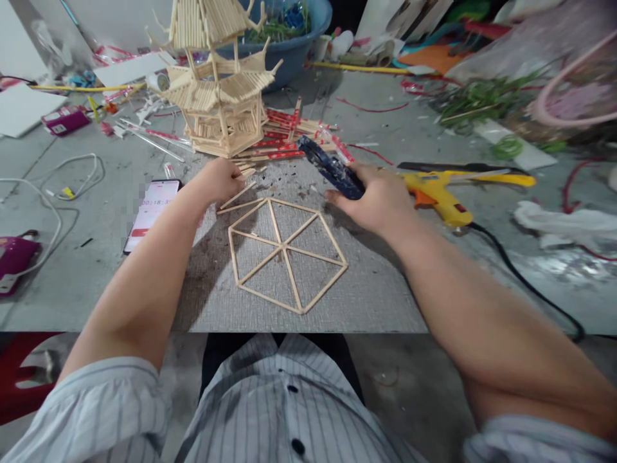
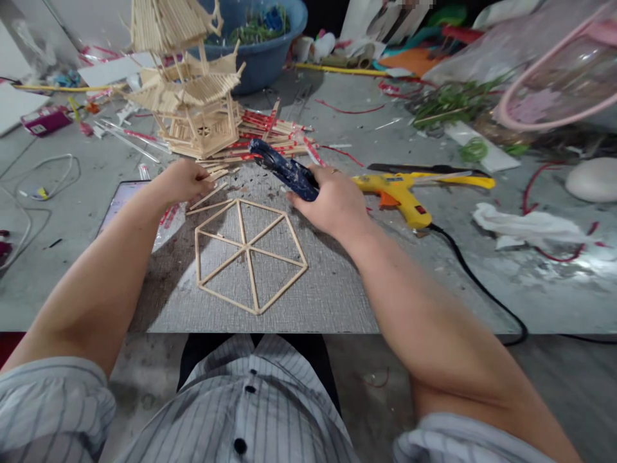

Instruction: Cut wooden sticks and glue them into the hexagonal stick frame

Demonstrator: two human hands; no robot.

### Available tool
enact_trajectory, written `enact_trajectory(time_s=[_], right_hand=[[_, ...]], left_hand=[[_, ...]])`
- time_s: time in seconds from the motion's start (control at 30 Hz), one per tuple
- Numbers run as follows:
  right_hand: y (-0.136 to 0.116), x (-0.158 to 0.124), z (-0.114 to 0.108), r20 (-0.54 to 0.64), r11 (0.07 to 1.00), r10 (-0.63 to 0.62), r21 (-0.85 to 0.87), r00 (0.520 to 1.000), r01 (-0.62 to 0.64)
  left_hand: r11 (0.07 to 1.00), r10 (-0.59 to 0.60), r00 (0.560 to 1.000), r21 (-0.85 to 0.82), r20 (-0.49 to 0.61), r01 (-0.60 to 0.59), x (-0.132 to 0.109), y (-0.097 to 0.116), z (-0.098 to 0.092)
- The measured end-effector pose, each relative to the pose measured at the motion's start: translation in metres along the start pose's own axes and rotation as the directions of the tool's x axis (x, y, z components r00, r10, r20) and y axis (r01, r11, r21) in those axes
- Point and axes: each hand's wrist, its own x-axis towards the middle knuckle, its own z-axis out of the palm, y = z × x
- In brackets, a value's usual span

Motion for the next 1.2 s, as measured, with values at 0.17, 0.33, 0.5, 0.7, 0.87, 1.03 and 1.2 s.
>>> enact_trajectory(time_s=[0.17,0.33,0.5,0.7,0.87,1.03,1.2], right_hand=[[-0.002,-0.001,-0.002,0.035,1.0,0.013,-0.024,0.999,-0.012],[-0.002,-0.001,-0.001,0.027,1.0,-0.002,-0.023,1.0,0.003],[0.0,-0.002,0.001,0.012,1.0,-0.019,-0.017,1.0,0.019],[-0.001,-0.003,0.001,0.032,0.999,-0.017,-0.032,0.999,0.018],[-0.001,-0.003,0.001,0.036,0.999,-0.016,-0.038,0.999,0.018],[-0.002,-0.004,-0.002,0.06,0.999,-0.025,-0.037,0.998,0.027],[-0.001,-0.005,-0.001,0.062,0.999,-0.02,-0.023,0.998,0.022]], left_hand=[[0.995,-0.011,0.998,-0.103,0.061,0.017,0.001,-0.005,0.001],[0.973,-0.058,0.988,-0.214,0.145,0.089,0.004,-0.012,0.002],[0.988,-0.058,0.994,-0.136,0.089,0.07,0.005,-0.01,0.003],[0.996,-0.035,0.999,-0.075,0.029,0.037,0.006,-0.007,0.005],[0.996,-0.049,0.998,-0.069,0.035,0.052,0.004,-0.008,0.002],[0.997,-0.059,0.995,-0.053,0.083,0.063,0.003,-0.011,-0.005],[1.0,-0.028,0.986,0.019,0.163,0.025,0.0,-0.012,-0.011]])
